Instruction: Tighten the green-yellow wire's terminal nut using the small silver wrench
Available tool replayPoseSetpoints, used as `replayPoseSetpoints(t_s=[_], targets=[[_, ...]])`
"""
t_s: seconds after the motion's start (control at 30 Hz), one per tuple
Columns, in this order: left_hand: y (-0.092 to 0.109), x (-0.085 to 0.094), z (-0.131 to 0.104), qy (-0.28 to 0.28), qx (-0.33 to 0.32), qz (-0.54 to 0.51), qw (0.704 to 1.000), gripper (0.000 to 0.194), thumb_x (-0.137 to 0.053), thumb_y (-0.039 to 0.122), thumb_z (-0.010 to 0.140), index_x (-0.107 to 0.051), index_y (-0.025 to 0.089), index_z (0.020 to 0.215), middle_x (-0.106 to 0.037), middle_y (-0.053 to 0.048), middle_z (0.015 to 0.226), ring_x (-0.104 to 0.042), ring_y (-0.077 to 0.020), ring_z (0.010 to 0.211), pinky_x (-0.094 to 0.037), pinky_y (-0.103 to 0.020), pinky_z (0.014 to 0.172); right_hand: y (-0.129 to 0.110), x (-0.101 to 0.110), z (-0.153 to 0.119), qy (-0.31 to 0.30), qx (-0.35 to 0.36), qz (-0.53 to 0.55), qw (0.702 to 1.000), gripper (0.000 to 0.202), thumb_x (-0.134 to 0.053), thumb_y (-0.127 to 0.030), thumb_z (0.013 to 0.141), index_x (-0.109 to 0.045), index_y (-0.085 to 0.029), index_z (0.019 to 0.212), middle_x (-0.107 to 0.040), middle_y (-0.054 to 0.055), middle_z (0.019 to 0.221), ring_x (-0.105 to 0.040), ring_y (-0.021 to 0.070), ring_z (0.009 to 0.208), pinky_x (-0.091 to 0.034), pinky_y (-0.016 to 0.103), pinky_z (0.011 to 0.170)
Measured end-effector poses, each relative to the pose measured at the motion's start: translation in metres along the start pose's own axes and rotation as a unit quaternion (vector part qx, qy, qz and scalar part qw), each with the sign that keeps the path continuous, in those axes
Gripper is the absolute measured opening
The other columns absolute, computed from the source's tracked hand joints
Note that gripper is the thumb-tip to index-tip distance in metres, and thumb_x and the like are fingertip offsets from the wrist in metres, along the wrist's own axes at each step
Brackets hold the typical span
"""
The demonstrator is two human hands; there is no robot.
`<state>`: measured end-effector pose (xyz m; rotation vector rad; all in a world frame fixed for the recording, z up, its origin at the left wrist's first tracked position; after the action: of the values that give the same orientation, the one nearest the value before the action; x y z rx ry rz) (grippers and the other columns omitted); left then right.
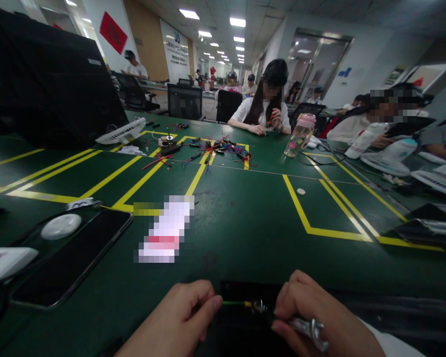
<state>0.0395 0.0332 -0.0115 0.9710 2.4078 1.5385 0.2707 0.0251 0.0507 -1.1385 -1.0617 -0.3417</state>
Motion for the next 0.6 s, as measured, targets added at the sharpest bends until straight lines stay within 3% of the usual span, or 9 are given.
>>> replayPoseSetpoints(t_s=[0.1, 0.3, 0.47, 0.6], targets=[[0.0, 0.0, 0.0, -0.003, 0.003, -0.001, 1.0, 0.039, -0.041, 0.051, 0.093, -0.047, 0.019, 0.074, -0.048, 0.007, 0.056, -0.043, -0.0057, 0.037, -0.025, -0.011, 0.03, -0.003, 0.001, 0.003, 0.01, 0.028, -0.009, 1.0, 0.016, -0.056, -0.006, 0.072, -0.053, -0.021, 0.073, -0.062, 0.002, 0.069, -0.055, 0.018, 0.062, -0.043, 0.025, 0.053], [0.0, 0.0, 0.0, 0.001, 0.002, 0.0, 1.0, 0.037, -0.04, 0.05, 0.094, -0.049, 0.018, 0.077, -0.05, 0.006, 0.059, -0.044, -0.0056, 0.038, -0.028, -0.013, 0.032, -0.01, 0.013, 0.014, -0.041, 0.057, -0.037, 0.997, 0.023, -0.062, -0.001, 0.066, -0.054, -0.021, 0.074, -0.063, -0.001, 0.069, -0.054, 0.015, 0.061, -0.036, 0.021, 0.049], [-0.002, 0.0, 0.002, 0.004, -0.003, -0.007, 1.0, 0.037, -0.039, 0.05, 0.094, -0.048, 0.018, 0.078, -0.05, 0.007, 0.059, -0.043, -0.0055, 0.038, -0.027, -0.013, 0.032, -0.013, 0.026, 0.023, -0.155, 0.074, -0.073, 0.982, 0.02, -0.061, -0.003, 0.073, -0.055, -0.02, 0.08, -0.065, -0.002, 0.078, -0.058, 0.0162, 0.072, -0.038, 0.023, 0.057], [-0.002, 0.001, 0.001, 0.002, -0.007, -0.008, 1.0, 0.038, -0.04, 0.051, 0.094, -0.049, 0.018, 0.077, -0.049, 0.007, 0.059, -0.044, -0.0058, 0.038, -0.028, -0.012, 0.032, -0.014, 0.032, 0.025, -0.168, 0.082, -0.066, 0.98, 0.019, -0.06, -0.003, 0.076, -0.055, -0.021, 0.082, -0.065, -0.003, 0.079, -0.056, 0.0161, 0.074, -0.041, 0.026, 0.063]])
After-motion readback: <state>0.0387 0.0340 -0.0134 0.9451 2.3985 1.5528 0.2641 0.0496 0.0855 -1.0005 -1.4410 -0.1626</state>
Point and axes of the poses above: each hand's wrist, its own z-axis towards the middle knuckle, its own x-axis out of the back of the hand, y = z × x, the point moved 2 cm from there along z, towards the middle knuckle
